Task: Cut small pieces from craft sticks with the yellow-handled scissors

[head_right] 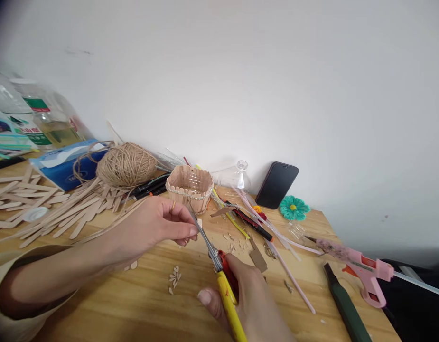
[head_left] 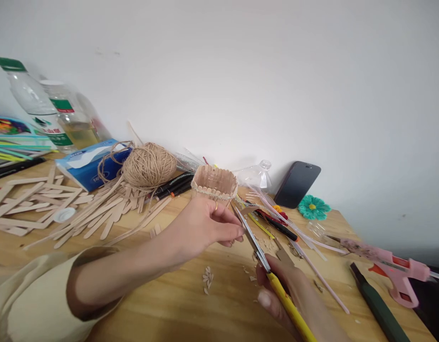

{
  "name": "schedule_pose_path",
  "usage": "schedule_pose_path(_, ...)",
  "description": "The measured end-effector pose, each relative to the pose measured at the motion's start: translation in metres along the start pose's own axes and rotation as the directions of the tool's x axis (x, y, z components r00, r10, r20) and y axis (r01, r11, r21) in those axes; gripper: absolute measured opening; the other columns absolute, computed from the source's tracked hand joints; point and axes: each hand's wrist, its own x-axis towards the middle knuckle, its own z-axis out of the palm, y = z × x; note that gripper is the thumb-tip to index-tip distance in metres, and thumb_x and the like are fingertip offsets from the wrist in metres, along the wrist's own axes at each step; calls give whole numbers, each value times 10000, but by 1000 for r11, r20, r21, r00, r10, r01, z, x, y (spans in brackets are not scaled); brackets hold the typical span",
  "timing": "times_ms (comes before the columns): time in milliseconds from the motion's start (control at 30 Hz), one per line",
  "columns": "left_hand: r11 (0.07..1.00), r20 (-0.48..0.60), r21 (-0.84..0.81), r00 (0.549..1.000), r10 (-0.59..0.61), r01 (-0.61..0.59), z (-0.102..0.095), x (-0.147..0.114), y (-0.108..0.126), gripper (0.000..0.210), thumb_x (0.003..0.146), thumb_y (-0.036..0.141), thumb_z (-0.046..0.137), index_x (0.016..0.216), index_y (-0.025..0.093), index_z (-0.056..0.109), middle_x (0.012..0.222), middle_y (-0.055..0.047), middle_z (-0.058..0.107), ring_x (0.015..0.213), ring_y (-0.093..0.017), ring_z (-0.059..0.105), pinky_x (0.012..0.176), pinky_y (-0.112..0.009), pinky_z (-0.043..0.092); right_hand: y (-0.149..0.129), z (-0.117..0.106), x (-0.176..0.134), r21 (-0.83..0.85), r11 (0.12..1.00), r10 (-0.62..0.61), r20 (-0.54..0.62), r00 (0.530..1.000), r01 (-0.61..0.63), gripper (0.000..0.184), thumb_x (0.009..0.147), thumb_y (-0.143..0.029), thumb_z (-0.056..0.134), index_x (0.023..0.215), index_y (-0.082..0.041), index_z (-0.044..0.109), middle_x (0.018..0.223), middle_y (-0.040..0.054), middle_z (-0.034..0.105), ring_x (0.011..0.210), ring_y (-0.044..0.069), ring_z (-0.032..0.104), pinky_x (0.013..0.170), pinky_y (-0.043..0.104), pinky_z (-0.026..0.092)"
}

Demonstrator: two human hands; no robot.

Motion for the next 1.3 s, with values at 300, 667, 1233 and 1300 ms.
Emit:
schedule_pose_path(300,1000,7,-15,1000,-11,11,1,-3,2,41,621,148,648,591,160,622,519,39,587,543,-94,529,551,-206,417,3,0,-1,-18,1000,10,9,1000,-10,633,672,-830,268,641,-203,348,601,-44,273,560,123,243,486,261,150)
schedule_pose_path(667,1000,13,4,1000,5,-5,0,-3,3,55,651,145,628,597,150,625,531,40,595,529,-75,516,548,-196,412,-1,2,-3,-11,998,56,-49,997,-57,619,656,-826,323,589,-211,327,546,-57,270,510,106,220,465,253,137)
schedule_pose_path(1233,999,48,-47,999,-17,20,-2,-1,1,28,625,131,668,602,139,655,537,44,614,532,-61,526,552,-181,434,-6,0,-4,-22,993,111,-51,992,-113,425,704,-590,478,582,-223,300,557,-68,245,524,111,216,478,252,142)
schedule_pose_path(1300,999,34,-33,999,-21,22,-2,-2,2,43,624,117,659,588,139,650,529,44,611,529,-61,523,544,-180,426,-5,1,-4,-34,993,107,-70,992,-109,390,702,-540,493,585,-221,300,560,-67,241,527,111,221,478,251,144)
